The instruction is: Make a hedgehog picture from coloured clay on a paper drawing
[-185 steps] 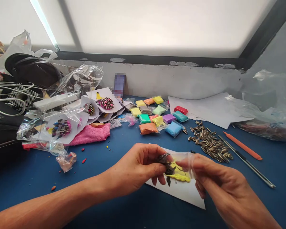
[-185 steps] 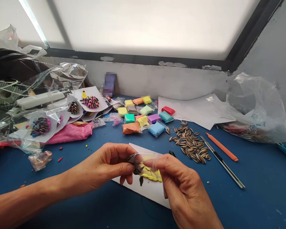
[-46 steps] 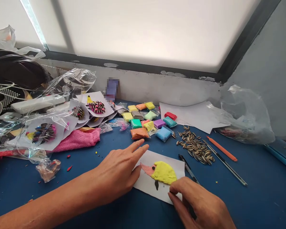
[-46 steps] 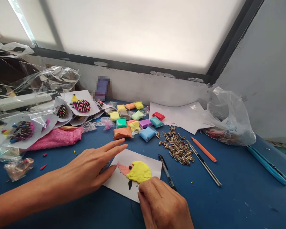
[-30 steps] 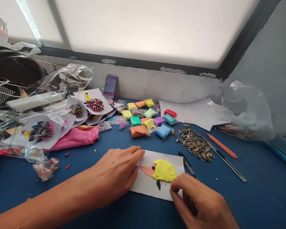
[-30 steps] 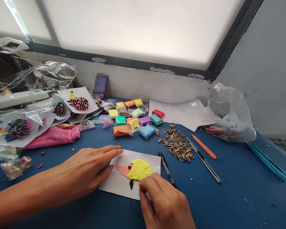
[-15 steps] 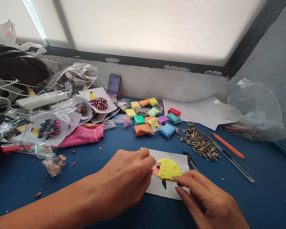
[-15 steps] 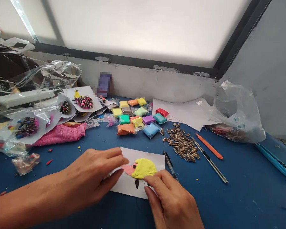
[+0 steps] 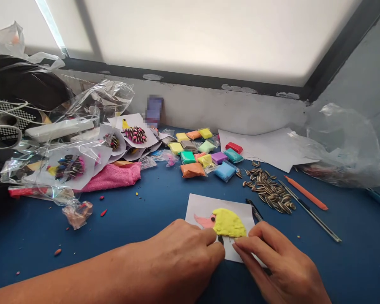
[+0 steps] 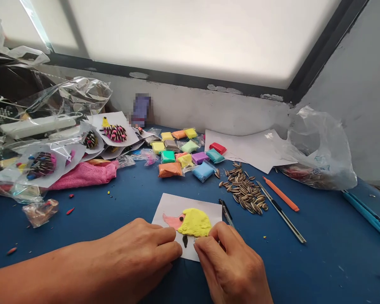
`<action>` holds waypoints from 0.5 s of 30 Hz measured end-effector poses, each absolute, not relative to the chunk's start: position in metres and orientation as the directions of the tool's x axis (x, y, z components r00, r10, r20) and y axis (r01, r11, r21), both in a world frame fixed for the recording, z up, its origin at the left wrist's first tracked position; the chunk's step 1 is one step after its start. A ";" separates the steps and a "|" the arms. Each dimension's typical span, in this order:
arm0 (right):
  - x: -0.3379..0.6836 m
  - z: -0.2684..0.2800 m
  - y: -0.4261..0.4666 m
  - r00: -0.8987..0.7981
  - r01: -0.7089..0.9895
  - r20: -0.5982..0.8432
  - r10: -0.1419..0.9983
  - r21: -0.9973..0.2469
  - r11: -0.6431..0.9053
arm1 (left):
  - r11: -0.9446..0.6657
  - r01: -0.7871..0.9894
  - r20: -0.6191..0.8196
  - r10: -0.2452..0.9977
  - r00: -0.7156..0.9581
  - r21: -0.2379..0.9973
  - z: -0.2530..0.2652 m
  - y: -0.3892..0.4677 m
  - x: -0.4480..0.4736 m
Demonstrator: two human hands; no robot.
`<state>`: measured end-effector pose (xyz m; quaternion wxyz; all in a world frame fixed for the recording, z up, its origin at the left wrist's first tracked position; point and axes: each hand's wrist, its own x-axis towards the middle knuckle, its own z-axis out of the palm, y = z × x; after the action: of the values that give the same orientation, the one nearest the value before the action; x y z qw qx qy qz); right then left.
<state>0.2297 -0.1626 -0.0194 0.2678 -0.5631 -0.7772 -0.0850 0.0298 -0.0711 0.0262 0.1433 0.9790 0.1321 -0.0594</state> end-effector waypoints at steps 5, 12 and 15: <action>0.231 -0.022 -0.159 -0.259 0.899 0.516 0.816 -0.179 0.398 | -0.903 0.306 -0.195 0.256 0.947 0.301 0.027 -0.071 0.031; 0.233 -0.027 -0.155 -0.286 0.907 0.498 0.819 -0.135 0.399 | -0.892 0.324 -0.228 0.261 0.938 0.314 0.028 -0.069 0.029; 0.233 -0.028 -0.156 -0.294 0.916 0.485 0.824 -0.105 0.388 | -0.889 0.329 -0.237 0.262 0.936 0.318 0.028 -0.071 0.029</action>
<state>0.2329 -0.1561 -0.0279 0.2378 -0.5446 -0.7985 -0.0965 0.0294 -0.0706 0.0283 0.1791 0.9673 0.1527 -0.0944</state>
